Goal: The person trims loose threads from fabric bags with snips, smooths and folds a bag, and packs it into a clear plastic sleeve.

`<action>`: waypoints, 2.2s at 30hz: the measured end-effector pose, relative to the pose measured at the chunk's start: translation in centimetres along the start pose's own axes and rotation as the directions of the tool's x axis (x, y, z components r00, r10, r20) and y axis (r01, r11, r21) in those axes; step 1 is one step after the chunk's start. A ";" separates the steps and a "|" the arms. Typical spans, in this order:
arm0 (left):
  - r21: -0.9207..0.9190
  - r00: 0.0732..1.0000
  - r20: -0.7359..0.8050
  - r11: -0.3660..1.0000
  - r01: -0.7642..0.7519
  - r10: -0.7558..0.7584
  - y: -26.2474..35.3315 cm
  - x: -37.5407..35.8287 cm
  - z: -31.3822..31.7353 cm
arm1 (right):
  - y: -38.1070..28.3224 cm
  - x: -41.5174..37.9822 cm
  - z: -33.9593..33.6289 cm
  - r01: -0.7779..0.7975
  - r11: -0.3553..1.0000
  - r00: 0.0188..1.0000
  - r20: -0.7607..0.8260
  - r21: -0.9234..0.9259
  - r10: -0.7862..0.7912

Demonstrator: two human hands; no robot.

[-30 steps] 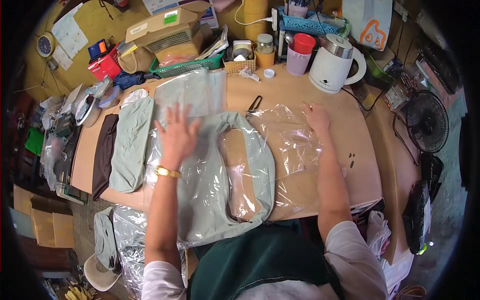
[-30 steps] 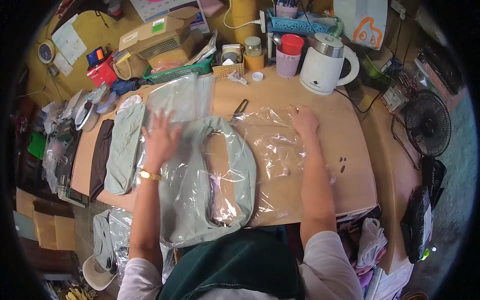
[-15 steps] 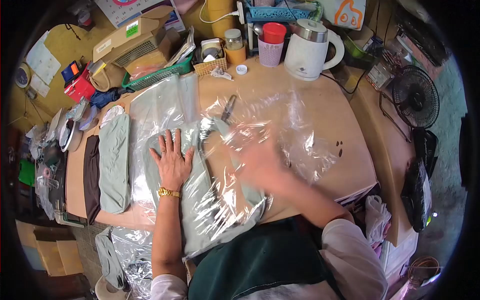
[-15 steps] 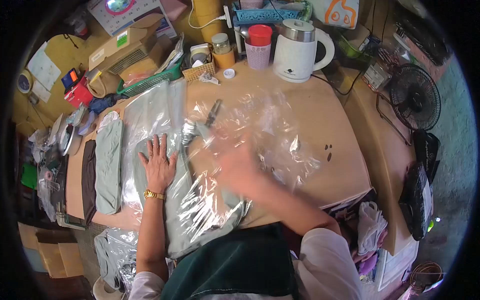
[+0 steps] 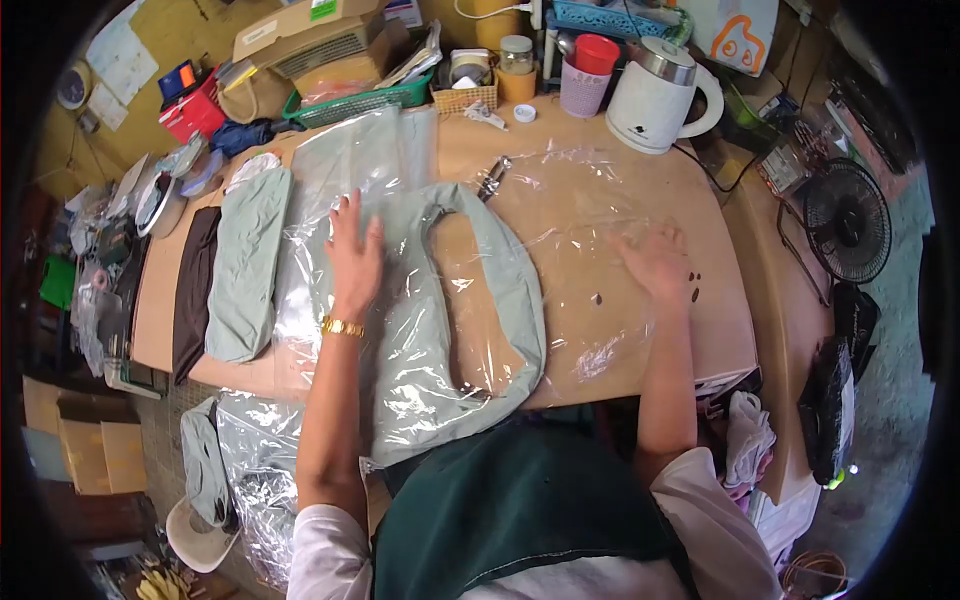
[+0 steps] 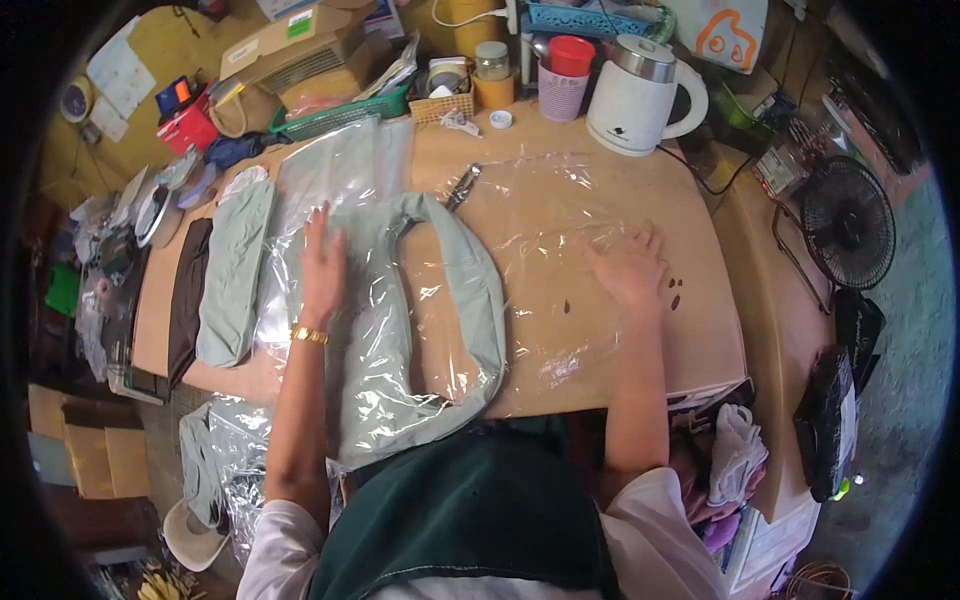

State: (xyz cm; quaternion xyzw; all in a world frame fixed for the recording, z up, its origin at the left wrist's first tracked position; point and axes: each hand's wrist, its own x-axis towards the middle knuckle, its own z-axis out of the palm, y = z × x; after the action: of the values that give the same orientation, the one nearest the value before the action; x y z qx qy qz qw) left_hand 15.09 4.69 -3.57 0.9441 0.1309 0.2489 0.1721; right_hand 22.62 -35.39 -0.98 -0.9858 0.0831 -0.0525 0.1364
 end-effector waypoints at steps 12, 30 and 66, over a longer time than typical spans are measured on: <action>-0.075 0.259 -0.901 0.464 -0.883 0.348 10.9 -12.1 -29.7 | -6.8 7.1 -5.3 0.240 0.726 0.890 0.154 0.644 -0.430; -0.950 0.819 -0.078 0.291 0.112 -0.569 5.9 -8.7 -12.7 | -26.5 12.2 -28.2 0.869 0.461 0.470 -0.591 0.180 -0.656; -0.556 0.828 0.274 0.783 -0.279 0.489 2.7 3.4 -27.2 | -4.8 1.9 -9.4 0.514 0.497 0.538 0.189 0.699 -0.821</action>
State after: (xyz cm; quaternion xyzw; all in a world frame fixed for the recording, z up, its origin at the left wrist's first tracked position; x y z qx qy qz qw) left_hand 4.40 10.41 21.17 0.9047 -0.1752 0.1038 0.3744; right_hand 23.99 -33.67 9.49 -0.8205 -0.3809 0.1326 0.4052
